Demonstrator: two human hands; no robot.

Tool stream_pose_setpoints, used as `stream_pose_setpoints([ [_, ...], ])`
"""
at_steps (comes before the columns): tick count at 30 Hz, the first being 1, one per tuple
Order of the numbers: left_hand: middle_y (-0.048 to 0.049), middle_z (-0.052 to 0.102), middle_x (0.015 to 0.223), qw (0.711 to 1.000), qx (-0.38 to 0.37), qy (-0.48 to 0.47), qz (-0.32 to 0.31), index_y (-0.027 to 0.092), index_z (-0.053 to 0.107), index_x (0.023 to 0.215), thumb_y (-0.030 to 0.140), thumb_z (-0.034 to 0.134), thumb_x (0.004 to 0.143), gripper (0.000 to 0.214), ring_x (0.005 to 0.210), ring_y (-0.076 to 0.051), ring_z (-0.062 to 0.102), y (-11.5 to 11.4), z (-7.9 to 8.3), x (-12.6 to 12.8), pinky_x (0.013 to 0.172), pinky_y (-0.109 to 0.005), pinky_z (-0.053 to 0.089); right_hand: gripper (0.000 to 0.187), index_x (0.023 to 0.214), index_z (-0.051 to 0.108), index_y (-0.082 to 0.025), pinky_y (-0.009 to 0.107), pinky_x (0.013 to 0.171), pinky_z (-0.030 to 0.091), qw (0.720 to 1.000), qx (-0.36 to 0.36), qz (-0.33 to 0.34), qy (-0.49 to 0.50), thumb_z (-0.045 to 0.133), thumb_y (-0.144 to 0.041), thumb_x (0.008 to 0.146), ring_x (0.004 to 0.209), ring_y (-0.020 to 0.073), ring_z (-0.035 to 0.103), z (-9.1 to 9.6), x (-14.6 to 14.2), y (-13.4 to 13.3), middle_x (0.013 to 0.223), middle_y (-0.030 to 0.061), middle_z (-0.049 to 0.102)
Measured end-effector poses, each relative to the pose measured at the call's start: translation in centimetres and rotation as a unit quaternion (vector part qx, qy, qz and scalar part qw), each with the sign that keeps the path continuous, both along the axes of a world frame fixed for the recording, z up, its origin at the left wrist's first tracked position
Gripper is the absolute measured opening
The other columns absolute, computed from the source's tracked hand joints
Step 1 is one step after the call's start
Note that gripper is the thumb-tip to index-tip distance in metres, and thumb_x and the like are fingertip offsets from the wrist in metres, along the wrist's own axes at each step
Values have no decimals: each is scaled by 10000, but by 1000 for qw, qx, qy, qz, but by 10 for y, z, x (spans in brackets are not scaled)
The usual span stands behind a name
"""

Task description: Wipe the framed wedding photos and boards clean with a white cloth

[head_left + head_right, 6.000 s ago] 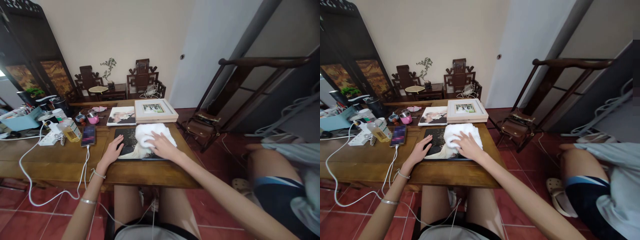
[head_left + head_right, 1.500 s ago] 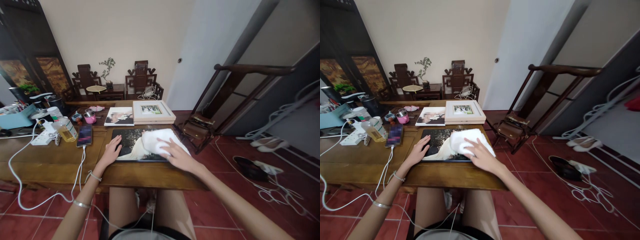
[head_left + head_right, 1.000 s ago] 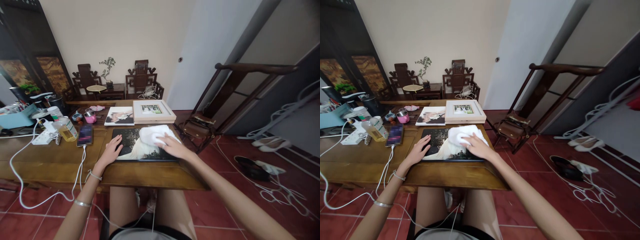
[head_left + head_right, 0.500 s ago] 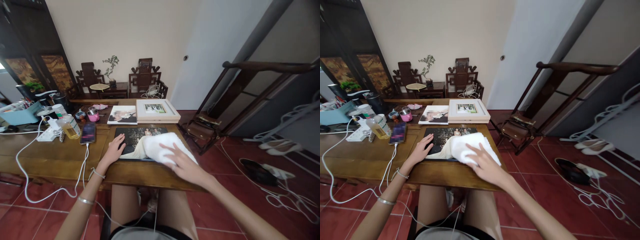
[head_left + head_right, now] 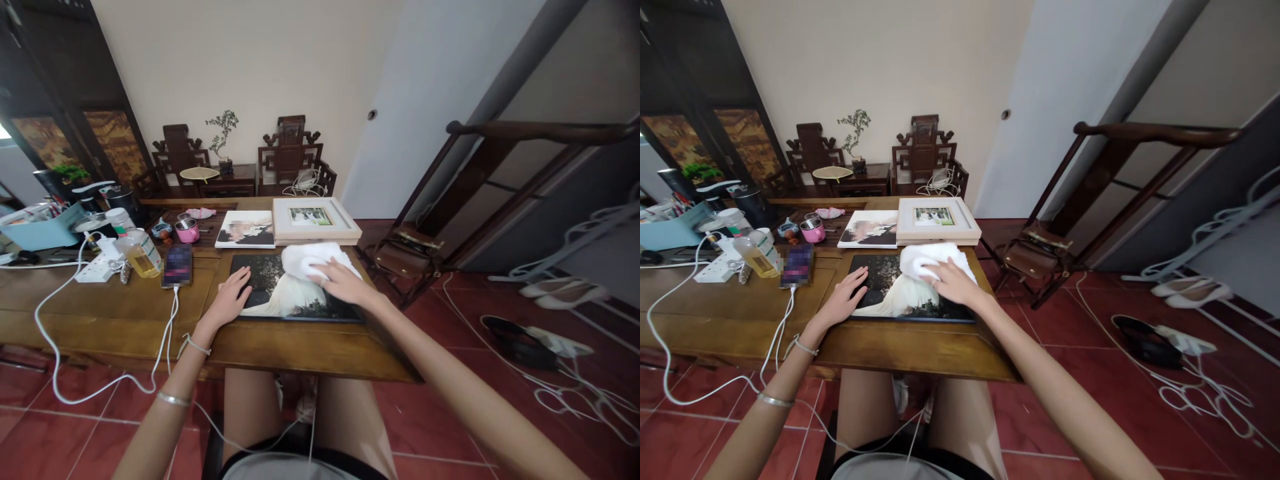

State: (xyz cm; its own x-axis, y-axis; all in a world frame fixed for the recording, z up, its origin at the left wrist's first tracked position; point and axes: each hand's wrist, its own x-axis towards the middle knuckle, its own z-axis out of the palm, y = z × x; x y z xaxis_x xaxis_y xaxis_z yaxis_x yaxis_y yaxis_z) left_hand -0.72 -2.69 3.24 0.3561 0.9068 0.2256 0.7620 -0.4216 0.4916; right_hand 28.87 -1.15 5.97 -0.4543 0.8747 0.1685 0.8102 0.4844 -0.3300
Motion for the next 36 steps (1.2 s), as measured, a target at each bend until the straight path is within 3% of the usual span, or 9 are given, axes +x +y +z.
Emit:
stream_pose_setpoints([
  [3,-95,385,1465,1000,3,-8,3,230,441,1348,292,371,931,428,1371,-227,315,1,-1,0,1067,-522,299,364,1136,622,-233,555,1070,219,1000,14,-14,-8,339,-351,940,1199,300,503,0,-6,30,1276,64,593],
  [6,-92,386,1465,1000,3,-13,9,228,443,1346,289,379,927,428,1369,-222,319,1,-2,0,1075,-512,290,352,1149,610,-189,581,1057,207,999,32,-9,-23,360,-315,936,1226,304,478,-3,-10,25,1306,114,562],
  [14,-95,409,1450,999,15,-28,12,221,471,1325,274,398,916,418,1359,-225,339,1,-6,2,1084,-505,282,256,972,676,-212,585,1115,131,996,42,79,-27,439,-233,878,1327,276,360,-4,-4,-103,1422,117,429],
  [18,-99,410,1449,1000,16,-22,9,220,467,1327,274,390,918,420,1358,-228,340,1,-5,2,1075,-514,288,210,873,687,-236,589,1120,140,993,9,114,-26,480,-219,842,1334,279,347,3,-3,-130,1418,92,436],
  [21,-100,400,1455,1000,11,-16,8,219,465,1330,277,387,918,424,1361,-237,334,0,-3,2,1068,-525,299,246,967,684,-237,571,1121,165,995,8,98,-19,459,-270,873,1327,279,360,3,-4,-108,1431,85,418],
  [26,-104,382,1465,1000,-3,-8,9,205,448,1344,279,381,922,434,1368,-248,317,-1,0,2,1066,-545,296,354,1192,597,-219,547,1108,176,998,29,47,-22,385,-331,932,1304,279,393,0,-17,-22,1388,92,482],
  [30,-98,397,1457,1000,4,-13,6,214,454,1338,275,389,921,426,1365,-237,325,0,0,1,1074,-530,291,337,1157,608,-193,558,1045,250,999,22,5,-23,377,-310,940,1214,298,487,7,-30,29,1319,108,551],
  [33,-92,409,1450,1000,6,-20,10,223,467,1328,272,396,918,419,1363,-228,333,0,-1,1,1083,-510,291,328,1151,609,-182,574,1028,256,999,19,-1,-25,381,-282,937,1272,309,424,7,-37,27,1323,130,543],
  [36,-89,409,1451,1000,4,-27,14,221,471,1326,281,405,917,419,1363,-226,334,1,-3,1,1090,-498,289,334,1178,596,-166,614,1053,185,999,28,33,-29,398,-240,920,1359,301,289,2,-39,-9,1345,157,514],
])
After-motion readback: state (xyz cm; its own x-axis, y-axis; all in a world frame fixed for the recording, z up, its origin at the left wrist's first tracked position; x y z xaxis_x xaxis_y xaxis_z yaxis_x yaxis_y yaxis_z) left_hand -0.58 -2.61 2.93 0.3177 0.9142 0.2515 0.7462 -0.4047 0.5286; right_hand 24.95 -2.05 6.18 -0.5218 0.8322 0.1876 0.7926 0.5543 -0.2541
